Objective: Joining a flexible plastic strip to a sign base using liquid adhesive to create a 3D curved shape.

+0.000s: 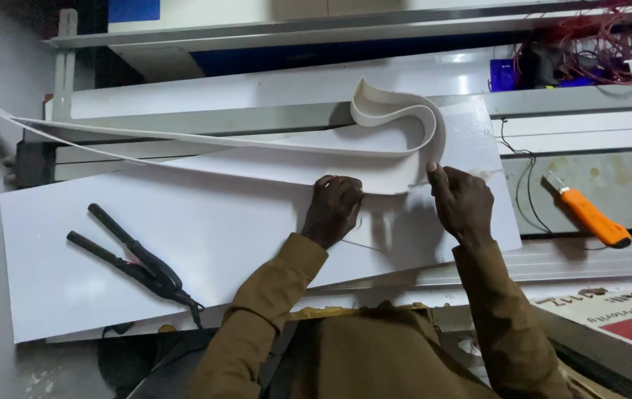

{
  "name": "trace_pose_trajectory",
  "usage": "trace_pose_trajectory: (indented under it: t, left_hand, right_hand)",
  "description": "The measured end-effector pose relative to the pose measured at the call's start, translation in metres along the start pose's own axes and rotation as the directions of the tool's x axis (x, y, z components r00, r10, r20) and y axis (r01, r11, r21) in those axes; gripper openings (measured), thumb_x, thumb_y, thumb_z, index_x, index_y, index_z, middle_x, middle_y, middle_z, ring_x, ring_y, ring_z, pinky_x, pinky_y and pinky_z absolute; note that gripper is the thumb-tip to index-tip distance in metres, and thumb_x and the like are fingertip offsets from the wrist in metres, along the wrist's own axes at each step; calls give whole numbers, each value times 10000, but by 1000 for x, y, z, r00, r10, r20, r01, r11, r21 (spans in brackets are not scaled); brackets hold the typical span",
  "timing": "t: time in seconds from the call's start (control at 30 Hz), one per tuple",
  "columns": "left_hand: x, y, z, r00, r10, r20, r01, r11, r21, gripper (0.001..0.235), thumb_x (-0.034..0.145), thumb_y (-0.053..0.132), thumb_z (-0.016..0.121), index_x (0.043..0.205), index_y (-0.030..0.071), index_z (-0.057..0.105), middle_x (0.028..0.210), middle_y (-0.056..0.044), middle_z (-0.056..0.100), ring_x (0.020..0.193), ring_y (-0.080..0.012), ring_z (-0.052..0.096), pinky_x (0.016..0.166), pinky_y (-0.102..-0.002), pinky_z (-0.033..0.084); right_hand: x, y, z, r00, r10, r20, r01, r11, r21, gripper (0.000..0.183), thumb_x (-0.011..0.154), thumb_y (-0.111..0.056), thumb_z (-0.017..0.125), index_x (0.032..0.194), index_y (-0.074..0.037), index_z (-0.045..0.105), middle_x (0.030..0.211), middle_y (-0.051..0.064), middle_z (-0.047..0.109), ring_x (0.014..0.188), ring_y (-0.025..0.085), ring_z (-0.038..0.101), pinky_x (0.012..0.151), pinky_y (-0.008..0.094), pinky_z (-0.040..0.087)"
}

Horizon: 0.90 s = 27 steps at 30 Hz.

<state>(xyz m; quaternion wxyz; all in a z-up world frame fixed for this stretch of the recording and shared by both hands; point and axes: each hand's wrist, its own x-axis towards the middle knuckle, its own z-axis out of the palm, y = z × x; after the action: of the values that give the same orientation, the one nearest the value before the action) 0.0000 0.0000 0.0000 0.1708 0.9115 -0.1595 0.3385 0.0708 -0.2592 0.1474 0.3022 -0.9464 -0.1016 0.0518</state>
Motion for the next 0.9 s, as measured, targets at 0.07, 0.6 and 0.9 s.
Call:
trace_pose_trajectory:
  t: [0.07,0.6,0.9]
  left_hand:
    - [-4,0,0,1000,-4,3,4,1000,-21,330,918,117,910,1072,210,633,1079,20,752,1069,-193,764,1102,-438,451]
    - [3,-1,-3,999,-34,-13,33,999,-40,367,864,101,954,1077,192,669,1059,17,760,1031,-207,766,1079,-433,476]
    - [5,3,-12,997,-75,27,76,996,-50,363,863,152,946,1049,214,641,1057,52,755,1012,-183,770,1048,-404,481]
  right_hand:
    - [-7,2,-2,999,5,-50,-3,999,41,821,1285,-636,403,778,-70,715,631,234,670,688,490,713,762,592,560]
    - [-41,42,25,976,61,-207,45,882,469,685,1301,-535,424,921,-52,725,774,166,693,792,311,680,830,496,561]
    - [-61,74,26,934,-263,-241,275,961,17,493,1059,-431,783,1354,-48,683,1223,220,670,1153,496,695,1019,578,575]
